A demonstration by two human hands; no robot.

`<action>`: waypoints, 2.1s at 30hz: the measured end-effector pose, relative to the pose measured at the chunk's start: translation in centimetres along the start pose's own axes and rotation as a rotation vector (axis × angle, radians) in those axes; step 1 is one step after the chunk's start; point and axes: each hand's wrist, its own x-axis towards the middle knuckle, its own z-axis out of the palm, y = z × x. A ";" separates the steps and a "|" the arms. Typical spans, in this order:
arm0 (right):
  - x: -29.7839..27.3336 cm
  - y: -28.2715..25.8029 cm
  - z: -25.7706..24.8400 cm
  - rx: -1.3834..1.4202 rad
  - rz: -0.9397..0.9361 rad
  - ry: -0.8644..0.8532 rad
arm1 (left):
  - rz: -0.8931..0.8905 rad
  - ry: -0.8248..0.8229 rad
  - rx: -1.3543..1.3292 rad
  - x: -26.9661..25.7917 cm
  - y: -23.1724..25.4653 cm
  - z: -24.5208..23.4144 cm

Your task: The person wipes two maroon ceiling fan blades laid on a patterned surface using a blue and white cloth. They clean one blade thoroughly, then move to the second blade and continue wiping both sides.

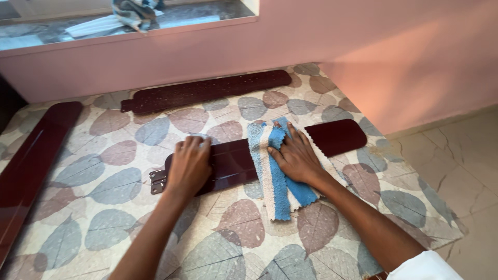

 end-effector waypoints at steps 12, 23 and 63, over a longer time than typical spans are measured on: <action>-0.9 1.5 -0.9 0.136 -0.119 0.130 | -0.045 0.170 -0.310 2.0 7.5 -0.5; -4.3 9.4 -0.5 -0.048 0.080 0.383 | -0.176 0.299 -0.365 3.5 7.2 -0.4; 2.9 6.3 -9.7 -0.187 0.173 -0.431 | -0.022 0.616 -0.056 -6.5 0.8 -7.5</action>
